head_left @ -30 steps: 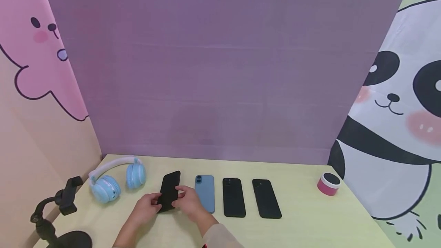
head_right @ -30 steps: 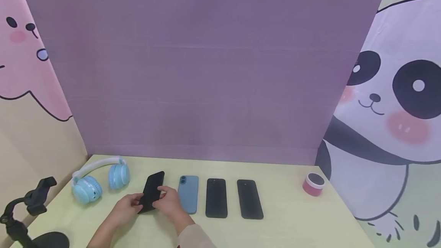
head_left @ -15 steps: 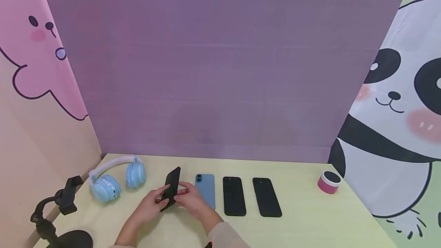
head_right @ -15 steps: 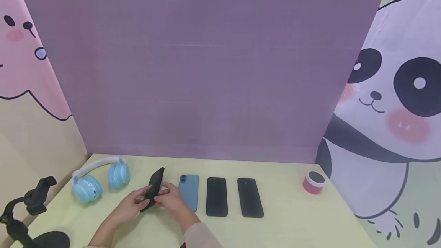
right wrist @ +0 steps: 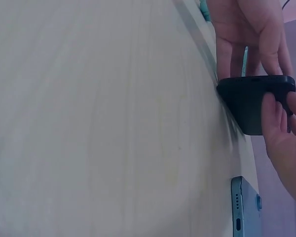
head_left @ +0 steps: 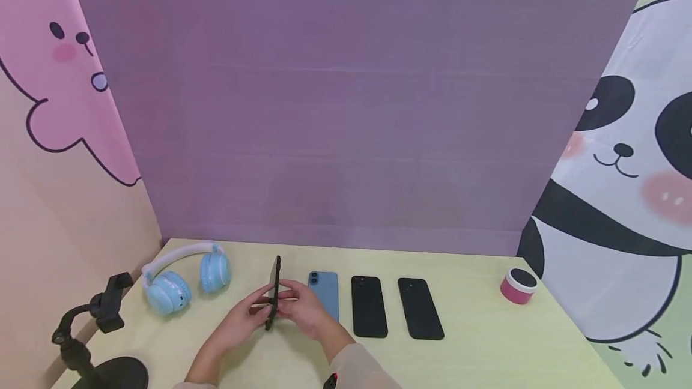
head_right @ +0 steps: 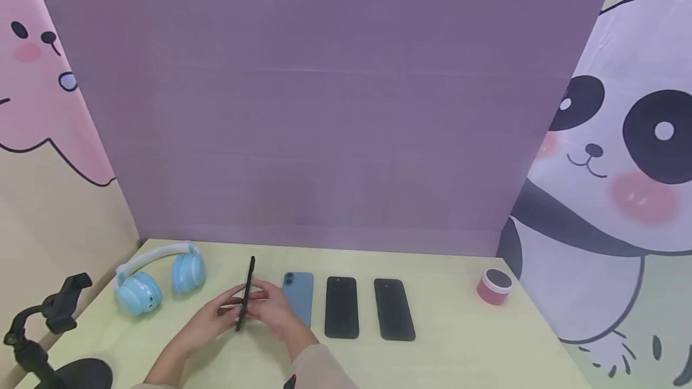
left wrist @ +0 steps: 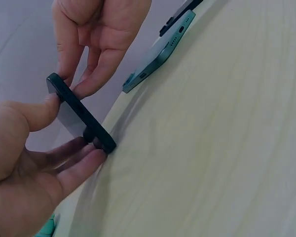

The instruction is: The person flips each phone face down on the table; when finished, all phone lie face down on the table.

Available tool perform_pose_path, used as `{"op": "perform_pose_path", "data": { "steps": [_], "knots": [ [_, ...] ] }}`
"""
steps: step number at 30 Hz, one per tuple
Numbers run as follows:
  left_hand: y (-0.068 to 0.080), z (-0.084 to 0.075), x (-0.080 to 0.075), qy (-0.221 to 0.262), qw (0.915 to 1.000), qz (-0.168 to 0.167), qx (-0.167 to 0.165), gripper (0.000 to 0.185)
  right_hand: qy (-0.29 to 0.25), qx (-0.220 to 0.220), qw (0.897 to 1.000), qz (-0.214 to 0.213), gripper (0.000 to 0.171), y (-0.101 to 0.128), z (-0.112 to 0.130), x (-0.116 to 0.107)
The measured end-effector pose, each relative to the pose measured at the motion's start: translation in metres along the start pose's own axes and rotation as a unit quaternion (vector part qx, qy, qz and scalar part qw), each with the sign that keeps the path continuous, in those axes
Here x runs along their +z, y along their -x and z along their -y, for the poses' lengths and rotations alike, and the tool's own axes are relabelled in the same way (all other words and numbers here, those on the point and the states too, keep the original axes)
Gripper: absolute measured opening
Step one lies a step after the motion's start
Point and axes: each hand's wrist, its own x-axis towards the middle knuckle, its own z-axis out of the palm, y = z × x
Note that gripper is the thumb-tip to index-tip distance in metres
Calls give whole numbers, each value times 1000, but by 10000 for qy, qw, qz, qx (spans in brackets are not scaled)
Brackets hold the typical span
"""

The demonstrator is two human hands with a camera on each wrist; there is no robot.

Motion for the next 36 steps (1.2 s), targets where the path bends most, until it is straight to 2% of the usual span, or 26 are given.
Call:
{"op": "perform_pose_path", "data": {
  "steps": [11,20,29,32,36],
  "knots": [
    [-1,0,3,739,9972,87,-26,52,160,-8,9997,-169,52,-1,1,-1],
    [-2,-6,6,993,9930,-474,-428,47,457,-20,9989,-135,52,-2,-4,5],
    [-2,-11,8,497,9886,-1356,-419,43,861,-34,9960,-224,51,-2,-9,9],
    [-1,-12,5,-124,9872,-1546,-381,41,1041,42,9941,-291,49,-1,-10,9],
    [0,-10,0,-1012,9794,-1686,-453,36,1423,69,9890,-408,46,0,-10,9]
  ]
}}
